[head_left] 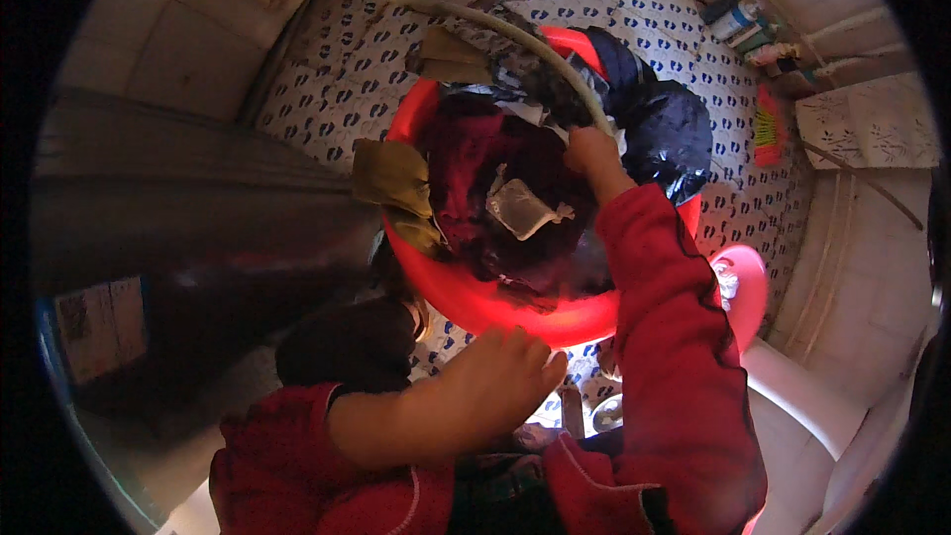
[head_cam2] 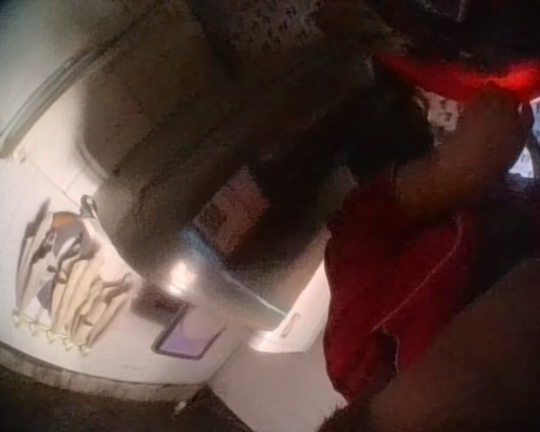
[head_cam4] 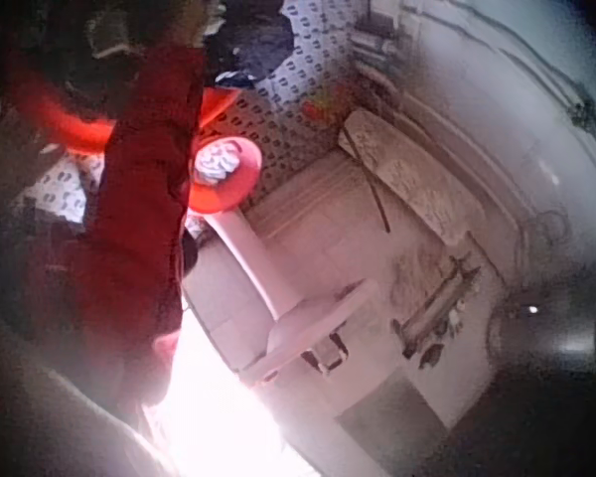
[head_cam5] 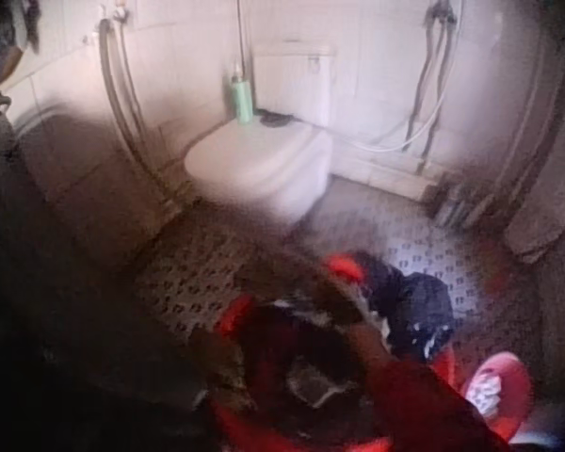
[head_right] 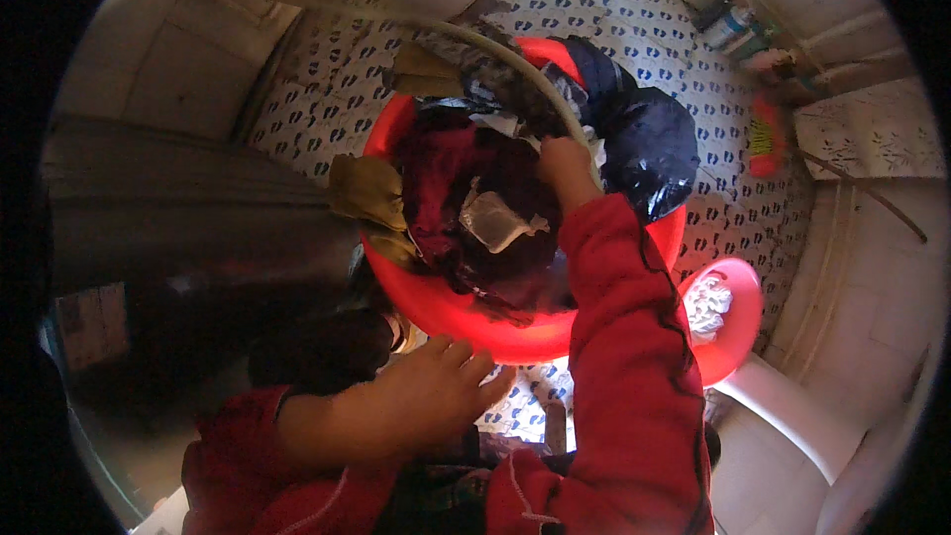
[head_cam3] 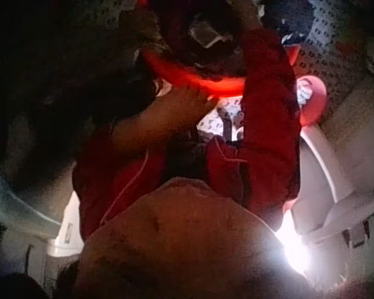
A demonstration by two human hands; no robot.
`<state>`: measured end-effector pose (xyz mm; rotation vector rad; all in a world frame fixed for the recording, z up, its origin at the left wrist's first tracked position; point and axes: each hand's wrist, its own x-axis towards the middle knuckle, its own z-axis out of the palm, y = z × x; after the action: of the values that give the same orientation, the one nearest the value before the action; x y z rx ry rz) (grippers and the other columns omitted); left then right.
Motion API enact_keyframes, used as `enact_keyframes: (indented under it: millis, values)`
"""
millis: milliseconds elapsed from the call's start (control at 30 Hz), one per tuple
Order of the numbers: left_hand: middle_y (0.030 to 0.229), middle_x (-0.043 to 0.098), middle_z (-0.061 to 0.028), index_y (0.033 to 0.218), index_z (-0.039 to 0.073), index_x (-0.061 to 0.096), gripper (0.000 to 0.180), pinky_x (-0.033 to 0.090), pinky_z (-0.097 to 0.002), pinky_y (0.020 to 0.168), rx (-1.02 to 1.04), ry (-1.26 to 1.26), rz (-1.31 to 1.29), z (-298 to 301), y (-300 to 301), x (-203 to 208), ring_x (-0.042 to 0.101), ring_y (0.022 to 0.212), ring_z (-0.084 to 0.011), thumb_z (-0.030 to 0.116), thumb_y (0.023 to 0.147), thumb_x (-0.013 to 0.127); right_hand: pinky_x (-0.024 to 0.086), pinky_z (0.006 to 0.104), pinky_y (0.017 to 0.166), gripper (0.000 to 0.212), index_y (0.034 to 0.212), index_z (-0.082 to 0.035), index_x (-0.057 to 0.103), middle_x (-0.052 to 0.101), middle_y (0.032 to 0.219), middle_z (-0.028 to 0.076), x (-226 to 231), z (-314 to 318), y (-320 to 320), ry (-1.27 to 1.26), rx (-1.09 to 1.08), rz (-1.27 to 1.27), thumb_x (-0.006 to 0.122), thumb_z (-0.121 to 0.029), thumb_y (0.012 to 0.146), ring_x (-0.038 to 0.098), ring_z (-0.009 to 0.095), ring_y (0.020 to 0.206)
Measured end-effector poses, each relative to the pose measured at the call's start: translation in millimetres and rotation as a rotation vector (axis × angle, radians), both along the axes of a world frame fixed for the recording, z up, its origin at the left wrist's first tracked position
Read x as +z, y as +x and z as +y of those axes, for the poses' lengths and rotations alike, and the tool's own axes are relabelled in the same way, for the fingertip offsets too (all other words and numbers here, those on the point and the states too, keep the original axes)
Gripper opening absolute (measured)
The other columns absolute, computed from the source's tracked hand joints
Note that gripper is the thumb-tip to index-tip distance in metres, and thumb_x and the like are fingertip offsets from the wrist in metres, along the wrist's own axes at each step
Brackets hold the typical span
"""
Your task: The person washes clothes by hand in a red basin filled with soapy water. They scrub and rinse a white garment, wring it out, and place it into a smaller pink basin nearby.
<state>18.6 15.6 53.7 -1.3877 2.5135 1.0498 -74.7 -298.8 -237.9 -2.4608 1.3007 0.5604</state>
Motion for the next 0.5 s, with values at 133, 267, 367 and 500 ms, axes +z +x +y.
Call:
enact_keyframes:
  millis: [133,267,367,500]
  values:
    - [0.11,0.066,-0.0169,0.135,0.002,0.058,0.054,0.052,-0.0448,0.087,-0.076,-0.037,-0.02,-2.4,-3.8,-2.2,0.065,0.099,-0.0328,0.02,0.085,0.066,0.054,0.0493,0.096,0.039,0.117,-0.013,0.072,0.073,0.117,0.018,82.5,32.6,-3.9,-0.009,-0.095,-0.057,0.06,-0.035,0.088,0.069,0.037,0.111]
    - [0.111,0.066,-0.0179,0.125,0.002,0.059,0.044,0.053,-0.0471,0.087,-0.04,-0.169,0.021,12.2,-11.7,-32.0,0.066,0.099,-0.0346,0.023,0.088,0.066,0.054,0.048,0.095,0.037,0.113,-0.014,0.073,0.072,0.117,0.017,133.3,44.0,-11.4,-0.028,-0.095,-0.136,0.059,-0.036,0.088,0.068,0.037,0.112]
    - [0.105,0.068,-0.0179,0.122,0.003,0.059,0.043,0.055,-0.0494,0.083,-0.017,-0.222,0.011,9.4,-11.4,-30.4,0.069,0.096,-0.0361,0.028,0.088,0.069,0.053,0.0496,0.088,0.032,0.104,-0.011,0.073,0.073,0.108,0.018,149.5,28.3,-33.4,-0.137,-0.059,-0.271,0.059,-0.033,0.087,0.069,0.038,0.104]
    - [0.096,0.074,-0.0185,0.099,0.005,0.073,0.02,0.059,-0.0488,0.075,0.082,-0.166,0.066,15.7,-9.3,-35.8,0.074,0.088,-0.0365,0.015,0.083,0.067,0.053,0.0478,0.082,0.029,0.096,-0.008,0.072,0.072,0.097,0.02,209.0,31.2,-37.7,-0.212,-0.074,-0.41,0.063,-0.033,0.084,0.07,0.037,0.095]
